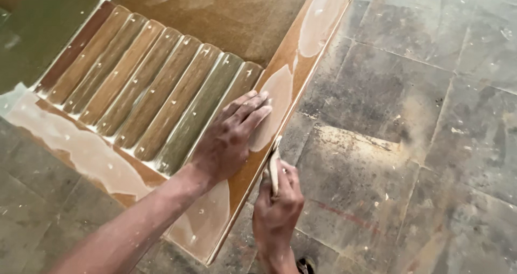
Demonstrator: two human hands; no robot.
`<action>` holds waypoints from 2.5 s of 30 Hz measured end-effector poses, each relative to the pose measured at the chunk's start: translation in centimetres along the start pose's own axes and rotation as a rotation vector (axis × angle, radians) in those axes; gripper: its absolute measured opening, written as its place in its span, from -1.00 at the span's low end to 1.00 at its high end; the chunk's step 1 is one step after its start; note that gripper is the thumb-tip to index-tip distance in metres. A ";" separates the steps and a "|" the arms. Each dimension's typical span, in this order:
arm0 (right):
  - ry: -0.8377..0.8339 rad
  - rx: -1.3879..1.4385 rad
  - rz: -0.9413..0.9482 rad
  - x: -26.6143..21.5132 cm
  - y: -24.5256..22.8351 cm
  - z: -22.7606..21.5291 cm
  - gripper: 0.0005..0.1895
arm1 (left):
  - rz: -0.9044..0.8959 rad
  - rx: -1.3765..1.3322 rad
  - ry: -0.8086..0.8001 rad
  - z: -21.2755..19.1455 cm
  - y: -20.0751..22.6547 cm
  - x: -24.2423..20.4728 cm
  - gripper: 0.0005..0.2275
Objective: The person applies white putty to the surfaces and edges of a large decorative wooden door panel using a metal spreader tool, smoothing it over various sections by hand.
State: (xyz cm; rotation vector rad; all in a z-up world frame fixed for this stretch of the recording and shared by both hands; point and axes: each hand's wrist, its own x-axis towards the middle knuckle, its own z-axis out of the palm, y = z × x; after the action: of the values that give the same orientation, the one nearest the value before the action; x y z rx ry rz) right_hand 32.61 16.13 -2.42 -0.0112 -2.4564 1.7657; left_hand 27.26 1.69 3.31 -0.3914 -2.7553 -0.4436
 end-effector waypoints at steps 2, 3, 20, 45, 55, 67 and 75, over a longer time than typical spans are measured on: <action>-0.050 -0.157 -0.268 -1.9 0.7 -1.3 -0.73 | -0.002 0.014 0.002 -0.3 -0.3 -0.1 -0.54; -0.060 -0.169 -0.258 -3.3 1.3 -2.1 -0.73 | 0.003 0.017 0.024 -0.2 -0.5 -0.1 -0.59; -0.311 0.141 -0.203 5.3 7.1 -3.9 -0.78 | -0.014 -0.065 0.151 1.3 -1.4 -0.6 -0.68; 0.152 -0.049 -0.133 -21.8 0.0 1.0 -0.87 | 0.062 -0.127 0.200 2.7 -3.1 -1.1 -0.73; 0.091 -0.137 -0.047 -19.8 2.6 -4.2 -0.82 | 0.046 -0.120 0.209 3.5 -3.6 -1.1 -0.75; -0.276 0.288 -0.199 -23.5 4.8 -2.4 -0.76 | 0.081 -0.133 0.222 3.0 -3.0 -1.0 -0.75; -0.117 0.624 0.195 -22.4 14.9 -3.5 -0.71 | -0.010 -0.136 0.183 1.1 -1.0 -1.2 -0.76</action>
State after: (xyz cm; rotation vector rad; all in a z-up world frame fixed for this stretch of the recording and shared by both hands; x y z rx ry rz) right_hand 54.23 22.57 -17.40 -0.0962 -1.9133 2.6058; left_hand 27.74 0.85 1.66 -0.3510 -2.5596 -0.6383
